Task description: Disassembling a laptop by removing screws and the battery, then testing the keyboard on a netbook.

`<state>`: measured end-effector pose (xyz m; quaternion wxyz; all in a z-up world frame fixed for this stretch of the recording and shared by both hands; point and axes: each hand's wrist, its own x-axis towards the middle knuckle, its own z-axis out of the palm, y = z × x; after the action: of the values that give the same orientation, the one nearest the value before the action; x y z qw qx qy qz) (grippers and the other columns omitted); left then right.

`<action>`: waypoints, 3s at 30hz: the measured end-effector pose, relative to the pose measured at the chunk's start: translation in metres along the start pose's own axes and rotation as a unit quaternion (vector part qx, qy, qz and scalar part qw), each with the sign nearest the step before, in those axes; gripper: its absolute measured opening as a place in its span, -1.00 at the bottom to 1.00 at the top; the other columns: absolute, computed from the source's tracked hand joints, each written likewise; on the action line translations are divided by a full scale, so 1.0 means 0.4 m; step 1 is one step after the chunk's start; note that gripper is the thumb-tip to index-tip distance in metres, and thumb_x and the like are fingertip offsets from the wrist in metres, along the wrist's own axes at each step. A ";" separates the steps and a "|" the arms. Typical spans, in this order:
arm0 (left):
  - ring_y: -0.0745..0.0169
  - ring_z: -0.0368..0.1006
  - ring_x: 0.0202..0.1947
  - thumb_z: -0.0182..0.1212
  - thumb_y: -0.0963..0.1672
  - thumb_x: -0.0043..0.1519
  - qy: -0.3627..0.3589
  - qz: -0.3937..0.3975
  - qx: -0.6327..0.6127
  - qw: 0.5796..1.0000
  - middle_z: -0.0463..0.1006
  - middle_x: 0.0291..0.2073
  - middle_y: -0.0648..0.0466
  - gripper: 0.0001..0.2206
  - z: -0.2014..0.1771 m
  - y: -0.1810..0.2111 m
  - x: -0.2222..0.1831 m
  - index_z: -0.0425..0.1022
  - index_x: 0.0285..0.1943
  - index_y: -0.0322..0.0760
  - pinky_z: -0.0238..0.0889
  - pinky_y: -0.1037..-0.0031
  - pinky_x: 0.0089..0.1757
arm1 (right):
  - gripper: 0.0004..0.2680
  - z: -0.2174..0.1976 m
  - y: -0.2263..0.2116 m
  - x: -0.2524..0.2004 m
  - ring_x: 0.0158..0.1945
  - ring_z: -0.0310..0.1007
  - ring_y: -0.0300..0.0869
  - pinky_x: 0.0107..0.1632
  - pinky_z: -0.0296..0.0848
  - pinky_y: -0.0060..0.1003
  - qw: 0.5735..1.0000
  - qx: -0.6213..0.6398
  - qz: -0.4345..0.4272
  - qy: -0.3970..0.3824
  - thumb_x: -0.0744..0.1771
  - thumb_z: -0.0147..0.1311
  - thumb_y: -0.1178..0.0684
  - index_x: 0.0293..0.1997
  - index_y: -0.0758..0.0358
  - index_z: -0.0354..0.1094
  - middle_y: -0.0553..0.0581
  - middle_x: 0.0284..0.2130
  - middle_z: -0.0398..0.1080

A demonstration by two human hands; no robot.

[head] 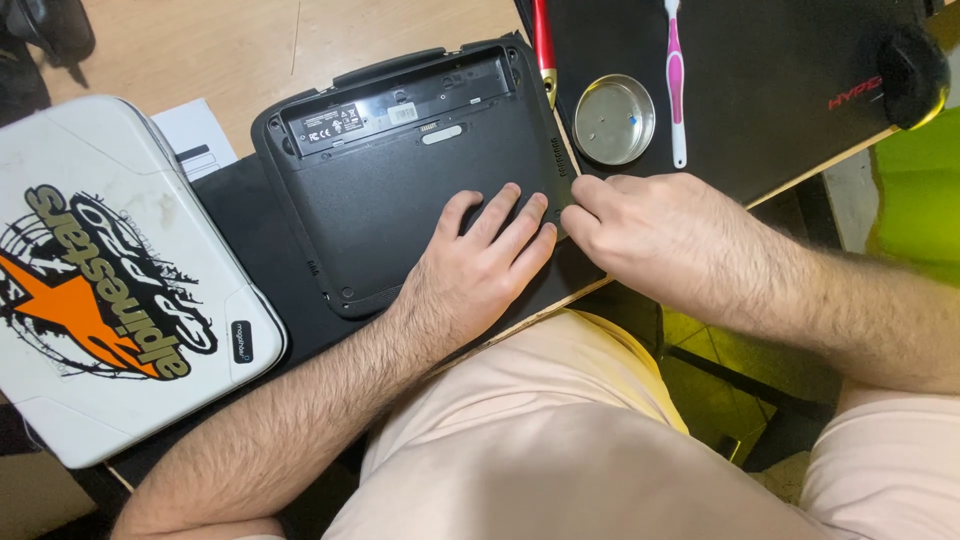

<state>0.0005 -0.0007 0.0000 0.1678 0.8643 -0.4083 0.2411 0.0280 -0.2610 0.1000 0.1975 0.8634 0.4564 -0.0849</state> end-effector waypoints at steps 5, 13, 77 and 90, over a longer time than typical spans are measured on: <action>-0.09 0.70 0.34 0.37 -0.18 0.56 0.002 0.002 0.001 1.000 0.79 0.34 0.01 -0.86 0.002 0.001 -0.001 0.75 0.23 -0.09 0.43 0.03 0.24 | -0.89 0.007 0.004 0.024 -0.44 0.64 -0.01 -0.49 0.65 0.04 0.996 0.044 0.036 -0.069 0.44 0.25 0.21 -0.15 0.08 0.42 0.01 -0.36 0.46; -0.08 0.70 0.35 0.33 -0.19 0.57 0.001 -0.004 0.000 1.000 0.78 0.35 0.01 -0.83 -0.005 0.000 0.000 0.75 0.26 -0.11 0.43 0.03 0.26 | -0.89 -0.004 0.001 0.032 -0.33 0.69 -0.03 -0.44 0.72 0.03 0.994 0.066 0.032 -0.077 0.44 0.22 0.21 0.01 0.10 0.39 0.02 -0.22 0.43; -0.16 0.37 0.60 0.39 -0.08 0.62 -0.110 0.001 -0.033 0.993 0.51 0.44 -0.12 -0.70 0.036 0.012 -0.035 0.60 0.52 -0.07 0.17 -0.22 0.46 | -0.82 -0.192 0.077 -0.029 -0.05 0.90 0.27 -0.03 0.86 0.24 0.948 0.236 0.194 -0.085 0.44 0.36 0.09 0.15 0.27 0.63 0.34 -0.19 0.79; -0.19 0.68 0.37 0.34 -0.22 0.56 -0.040 -0.006 -0.012 0.999 0.76 0.39 -0.06 -0.81 -0.014 0.017 0.020 0.76 0.28 -0.13 0.44 -0.03 0.25 | -0.86 0.265 0.026 -0.087 -0.05 0.60 -0.05 0.09 0.53 -0.19 0.664 0.448 0.335 0.496 0.52 0.60 0.44 0.09 0.47 0.69 0.38 -0.06 0.68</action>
<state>-0.0020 -0.0073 0.0098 0.1629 0.8736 -0.4124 0.2008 0.0205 -0.3368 0.0179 -0.4538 0.8568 0.0736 0.2334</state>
